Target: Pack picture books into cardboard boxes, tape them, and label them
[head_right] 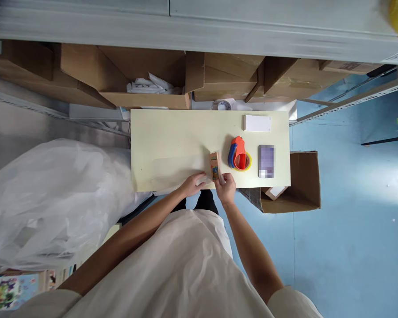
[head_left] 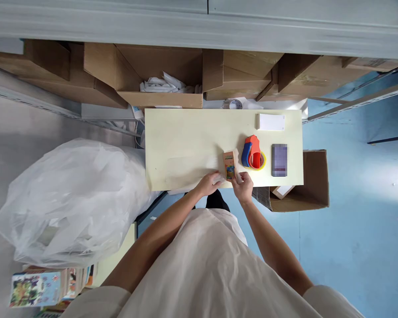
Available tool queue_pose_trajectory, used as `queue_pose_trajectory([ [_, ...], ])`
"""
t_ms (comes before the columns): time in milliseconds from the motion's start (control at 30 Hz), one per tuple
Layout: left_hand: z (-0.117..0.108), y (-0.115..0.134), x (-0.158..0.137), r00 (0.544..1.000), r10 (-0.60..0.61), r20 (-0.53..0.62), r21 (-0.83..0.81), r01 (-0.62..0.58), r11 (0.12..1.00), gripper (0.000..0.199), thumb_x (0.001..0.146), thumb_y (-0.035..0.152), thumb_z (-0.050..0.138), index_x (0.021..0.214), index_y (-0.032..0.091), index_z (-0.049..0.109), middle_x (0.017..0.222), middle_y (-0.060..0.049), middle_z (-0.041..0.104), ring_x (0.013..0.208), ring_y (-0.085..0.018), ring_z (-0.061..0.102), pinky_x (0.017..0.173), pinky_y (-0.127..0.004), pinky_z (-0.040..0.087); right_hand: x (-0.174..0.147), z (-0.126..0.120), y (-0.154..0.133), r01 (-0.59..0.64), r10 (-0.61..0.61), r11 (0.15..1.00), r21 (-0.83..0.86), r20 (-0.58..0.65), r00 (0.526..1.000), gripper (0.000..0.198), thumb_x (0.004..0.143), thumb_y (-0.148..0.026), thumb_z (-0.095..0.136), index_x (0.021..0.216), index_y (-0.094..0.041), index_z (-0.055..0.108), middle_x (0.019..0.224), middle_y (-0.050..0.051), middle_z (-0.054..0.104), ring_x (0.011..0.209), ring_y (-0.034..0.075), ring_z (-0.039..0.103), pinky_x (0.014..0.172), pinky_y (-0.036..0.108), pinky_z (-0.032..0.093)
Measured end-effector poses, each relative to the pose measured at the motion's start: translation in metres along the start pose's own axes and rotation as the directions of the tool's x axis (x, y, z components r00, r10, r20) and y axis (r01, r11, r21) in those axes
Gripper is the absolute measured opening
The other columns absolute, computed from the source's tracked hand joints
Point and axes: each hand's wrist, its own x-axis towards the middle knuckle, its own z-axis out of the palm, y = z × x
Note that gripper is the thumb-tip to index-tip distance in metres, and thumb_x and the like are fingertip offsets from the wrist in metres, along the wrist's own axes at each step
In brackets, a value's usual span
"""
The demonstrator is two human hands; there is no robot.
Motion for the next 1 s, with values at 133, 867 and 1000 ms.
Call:
queue_pose_trajectory([
  [133, -0.03, -0.007, -0.019, 0.975, -0.183, -0.128, -0.209, 0.153, 0.966, 0.031, 0.087, 0.03, 0.048, 0.113, 0.017, 0.059, 0.113, -0.011, 0.064, 0.099, -0.021, 0.063, 0.085, -0.035, 0.051, -0.008, 0.023, -0.013, 0.193, -0.182, 0.979, -0.067, 0.137, 0.974, 0.009, 0.07, -0.021, 0.048, 0.079, -0.022, 0.048, 0.079, 0.002, 0.054, 0.07, 0.017, 0.052, 0.067, 0.029, 0.043],
  [867, -0.008, -0.014, -0.026, 0.939, -0.34, -0.046, -0.093, 0.335, 0.938, 0.052, 0.09, 0.042, 0.039, 0.131, 0.011, 0.045, 0.129, -0.018, 0.048, 0.123, -0.027, 0.045, 0.1, -0.04, 0.039, 0.026, 0.039, 0.013, -0.083, 0.119, 0.988, -0.128, 0.301, 0.946, 0.035, 0.075, -0.027, 0.057, 0.109, -0.019, 0.055, 0.096, 0.006, 0.065, 0.077, 0.017, 0.061, 0.077, 0.033, 0.047],
  [1000, -0.003, -0.017, -0.025, 0.94, -0.329, -0.086, -0.104, 0.32, 0.942, 0.051, 0.088, 0.041, 0.043, 0.131, 0.014, 0.046, 0.128, -0.016, 0.049, 0.121, -0.028, 0.046, 0.101, -0.042, 0.038, 0.033, 0.044, 0.013, -0.233, 0.236, 0.971, -0.053, 0.344, 0.909, 0.021, 0.066, -0.025, 0.062, 0.087, -0.02, 0.059, 0.076, 0.001, 0.063, 0.069, 0.016, 0.057, 0.068, 0.029, 0.045],
])
